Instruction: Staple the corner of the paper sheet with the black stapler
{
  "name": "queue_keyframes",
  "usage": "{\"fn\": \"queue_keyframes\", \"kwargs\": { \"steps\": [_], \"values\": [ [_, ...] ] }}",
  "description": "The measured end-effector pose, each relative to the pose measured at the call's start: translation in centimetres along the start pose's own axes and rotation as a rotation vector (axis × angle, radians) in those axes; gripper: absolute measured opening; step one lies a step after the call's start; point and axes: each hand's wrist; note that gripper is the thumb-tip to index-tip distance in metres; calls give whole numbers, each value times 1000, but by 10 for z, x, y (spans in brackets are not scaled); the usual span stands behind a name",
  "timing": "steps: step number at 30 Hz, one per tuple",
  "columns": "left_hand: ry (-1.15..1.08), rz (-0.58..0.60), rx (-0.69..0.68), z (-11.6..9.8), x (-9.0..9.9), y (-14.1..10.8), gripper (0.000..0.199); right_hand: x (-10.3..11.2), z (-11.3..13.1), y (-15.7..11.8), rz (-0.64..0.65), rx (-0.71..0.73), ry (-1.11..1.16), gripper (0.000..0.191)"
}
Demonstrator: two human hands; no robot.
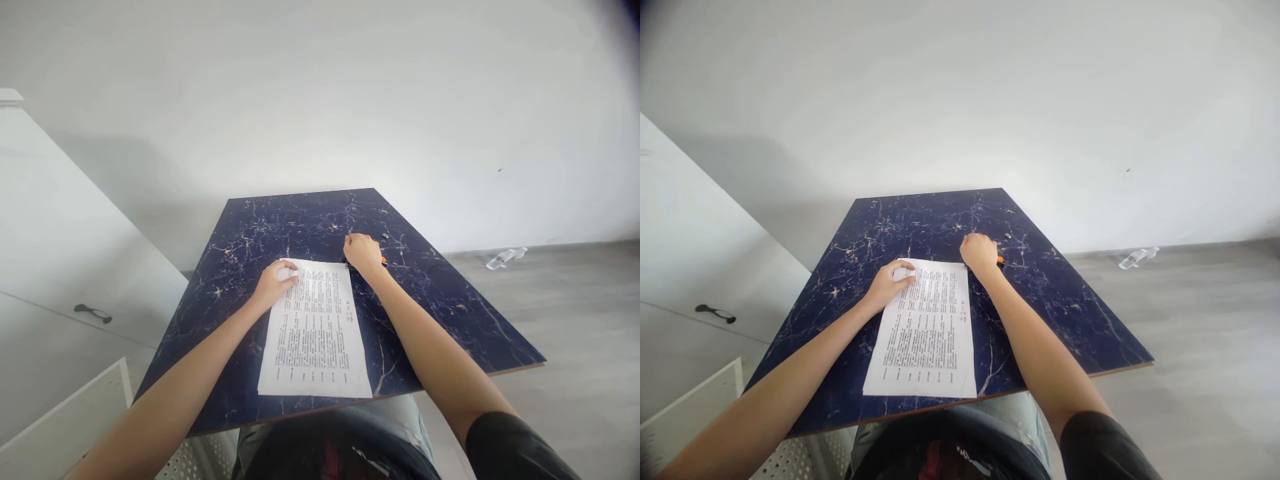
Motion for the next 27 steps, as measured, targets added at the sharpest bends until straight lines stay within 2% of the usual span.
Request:
{"fn": "queue_keyframes", "kwargs": {
  "steps": [20, 27],
  "values": [
    [-1, 8, 19, 0, -1, 0, 16, -5, 2, -1, 23, 16, -71, 47],
    [0, 3, -1, 0, -1, 0, 16, -16, 6, -4, 33, 81, -196, 36]
  ]
}}
Point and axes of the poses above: each hand's wrist, its own y-axis towards the middle knuckle, its own x-axis out of the back of the hand, z = x × y, and after that the axes turned 8 degrees about z, right-handed
